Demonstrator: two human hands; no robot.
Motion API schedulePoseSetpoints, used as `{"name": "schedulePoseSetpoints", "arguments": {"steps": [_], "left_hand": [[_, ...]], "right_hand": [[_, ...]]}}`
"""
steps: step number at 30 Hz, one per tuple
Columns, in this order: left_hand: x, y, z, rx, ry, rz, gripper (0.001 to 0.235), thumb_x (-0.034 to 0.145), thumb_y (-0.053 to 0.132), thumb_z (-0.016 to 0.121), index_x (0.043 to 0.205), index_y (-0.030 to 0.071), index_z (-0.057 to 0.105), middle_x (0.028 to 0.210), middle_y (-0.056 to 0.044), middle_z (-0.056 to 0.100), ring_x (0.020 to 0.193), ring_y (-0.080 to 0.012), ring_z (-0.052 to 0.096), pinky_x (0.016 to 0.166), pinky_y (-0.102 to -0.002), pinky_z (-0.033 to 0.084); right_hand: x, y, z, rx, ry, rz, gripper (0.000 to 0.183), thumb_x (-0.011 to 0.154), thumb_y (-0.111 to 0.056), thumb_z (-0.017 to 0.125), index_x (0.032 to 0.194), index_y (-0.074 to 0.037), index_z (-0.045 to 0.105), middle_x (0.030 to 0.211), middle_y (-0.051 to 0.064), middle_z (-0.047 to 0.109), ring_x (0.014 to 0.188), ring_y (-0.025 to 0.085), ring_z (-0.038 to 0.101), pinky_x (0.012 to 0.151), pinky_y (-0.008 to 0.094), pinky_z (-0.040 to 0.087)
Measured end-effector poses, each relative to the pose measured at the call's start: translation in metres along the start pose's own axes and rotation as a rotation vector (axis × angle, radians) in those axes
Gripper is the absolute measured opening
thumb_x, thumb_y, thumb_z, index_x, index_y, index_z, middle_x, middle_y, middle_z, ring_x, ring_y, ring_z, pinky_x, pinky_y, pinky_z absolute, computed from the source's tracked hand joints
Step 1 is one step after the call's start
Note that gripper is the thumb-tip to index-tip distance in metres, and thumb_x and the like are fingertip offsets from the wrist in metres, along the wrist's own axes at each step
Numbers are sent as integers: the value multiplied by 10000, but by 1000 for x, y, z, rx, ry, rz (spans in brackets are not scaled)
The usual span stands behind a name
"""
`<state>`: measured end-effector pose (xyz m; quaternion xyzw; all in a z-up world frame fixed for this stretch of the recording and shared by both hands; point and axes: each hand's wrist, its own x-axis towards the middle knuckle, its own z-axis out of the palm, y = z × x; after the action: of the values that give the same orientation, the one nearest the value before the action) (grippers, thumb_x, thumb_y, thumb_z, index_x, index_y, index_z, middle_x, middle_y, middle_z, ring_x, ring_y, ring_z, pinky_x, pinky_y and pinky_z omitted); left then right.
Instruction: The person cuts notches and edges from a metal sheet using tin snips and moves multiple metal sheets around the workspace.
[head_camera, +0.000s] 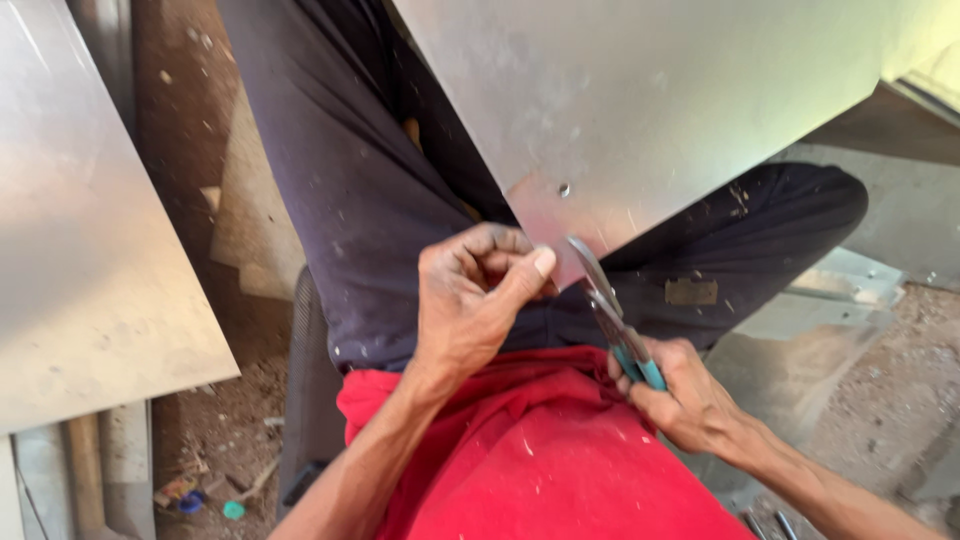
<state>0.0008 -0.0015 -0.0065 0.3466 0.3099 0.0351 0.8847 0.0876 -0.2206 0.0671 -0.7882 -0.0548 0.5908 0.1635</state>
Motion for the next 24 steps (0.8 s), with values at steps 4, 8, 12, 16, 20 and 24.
{"name": "schedulePoseSetpoints", "arguments": {"steps": [4, 8, 12, 16, 20, 24], "left_hand": [[-4, -3, -1, 24, -41, -30, 151, 950, 76, 741, 933, -62, 681, 800, -78, 740, 709, -100, 702, 685, -249, 598], [-1, -2, 2, -34, -31, -76, 146, 923, 70, 749, 935, -62, 688, 803, -92, 744, 681, -121, 704, 658, -263, 603], [2, -5, 4, -32, -22, -139, 158, 908, 64, 770, 900, -56, 667, 772, -104, 732, 644, -133, 693, 611, -265, 587], [-3, -5, 2, 22, -55, -121, 166, 918, 85, 765, 880, -55, 684, 785, -94, 735, 656, -117, 691, 634, -259, 597], [-2, -5, 4, 23, -58, -113, 176, 913, 91, 779, 866, -48, 681, 775, -90, 728, 643, -113, 674, 623, -261, 591], [7, 7, -17, 220, -132, -120, 135, 863, 59, 800, 877, -34, 703, 719, -74, 694, 601, -104, 647, 574, -238, 551]], "right_hand": [[0, -13, -5, 0, 3, -162, 301, 642, -134, 539, 919, -37, 606, 704, 68, 651, 626, 209, 613, 598, 365, 520], [-2, -22, -7, -141, 51, 21, 208, 722, -181, 586, 861, -28, 609, 585, 156, 565, 558, 284, 567, 594, 417, 479], [4, -29, -12, 43, 56, -292, 222, 668, -130, 538, 857, -18, 577, 685, 98, 624, 624, 240, 616, 597, 391, 522], [1, -32, -12, -102, 62, -41, 152, 720, -136, 586, 821, -28, 617, 596, 167, 595, 568, 323, 590, 591, 437, 487], [3, -34, -11, -49, 193, -381, 194, 721, -86, 561, 891, -16, 621, 691, 132, 690, 689, 304, 672, 646, 421, 510], [9, -28, -7, -108, 140, -69, 162, 786, -119, 600, 899, -9, 634, 650, 187, 646, 592, 332, 653, 607, 434, 494]]}}
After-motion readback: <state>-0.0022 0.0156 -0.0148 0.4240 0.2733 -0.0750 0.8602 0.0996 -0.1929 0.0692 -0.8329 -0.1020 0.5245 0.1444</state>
